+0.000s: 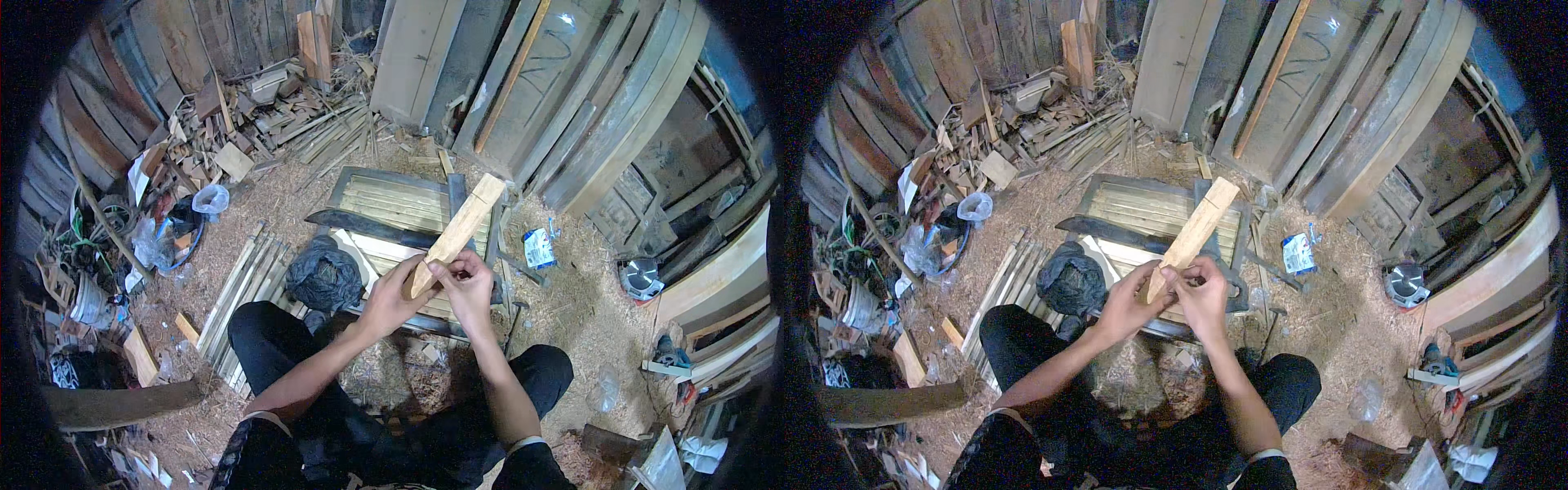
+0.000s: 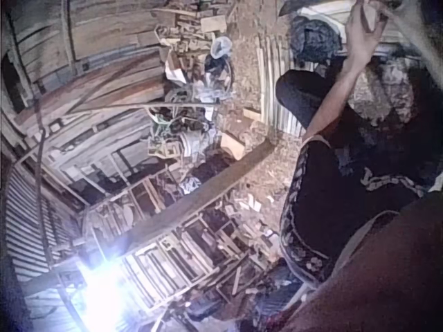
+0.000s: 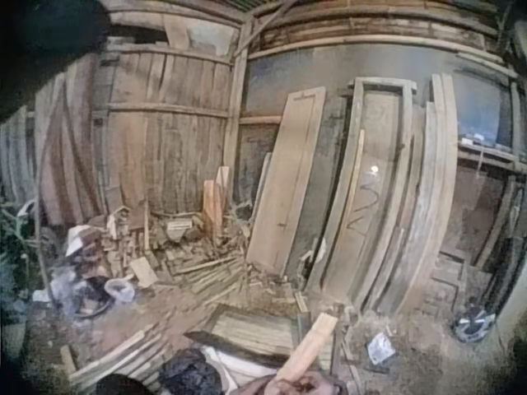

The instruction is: Shaping, nailing, and sawing wood pieces in a workshop setting using hand tools.

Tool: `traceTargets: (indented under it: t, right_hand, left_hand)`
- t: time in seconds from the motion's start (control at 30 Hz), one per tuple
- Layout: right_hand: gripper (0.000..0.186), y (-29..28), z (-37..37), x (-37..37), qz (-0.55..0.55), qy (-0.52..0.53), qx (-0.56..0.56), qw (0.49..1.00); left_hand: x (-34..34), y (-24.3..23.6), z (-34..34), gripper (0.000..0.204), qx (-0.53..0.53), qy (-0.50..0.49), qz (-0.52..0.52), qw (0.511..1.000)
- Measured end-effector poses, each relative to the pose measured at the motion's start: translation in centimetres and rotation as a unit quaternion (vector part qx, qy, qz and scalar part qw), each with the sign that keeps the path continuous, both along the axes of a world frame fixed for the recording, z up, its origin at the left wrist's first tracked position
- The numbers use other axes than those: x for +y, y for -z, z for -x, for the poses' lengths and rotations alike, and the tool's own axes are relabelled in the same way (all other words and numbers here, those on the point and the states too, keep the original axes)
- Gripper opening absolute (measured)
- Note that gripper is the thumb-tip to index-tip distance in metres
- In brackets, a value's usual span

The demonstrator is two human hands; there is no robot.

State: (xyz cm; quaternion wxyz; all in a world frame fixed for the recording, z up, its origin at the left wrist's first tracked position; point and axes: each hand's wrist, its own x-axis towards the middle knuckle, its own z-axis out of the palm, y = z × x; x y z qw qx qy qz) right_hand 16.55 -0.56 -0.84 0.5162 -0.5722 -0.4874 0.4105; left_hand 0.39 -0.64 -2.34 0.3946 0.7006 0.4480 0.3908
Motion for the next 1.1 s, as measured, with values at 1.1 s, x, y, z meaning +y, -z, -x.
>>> traceTargets:
  t: [1.1]
  right_hand:
    - [0.045, 3.7, -1.4, 2.2, -0.080, 0.023, -0.535, 0.840]
  left_hand:
    - [3.0, 1.0, 6.1, 0.049, 0.042, -0.103, -0.040, 0.993]
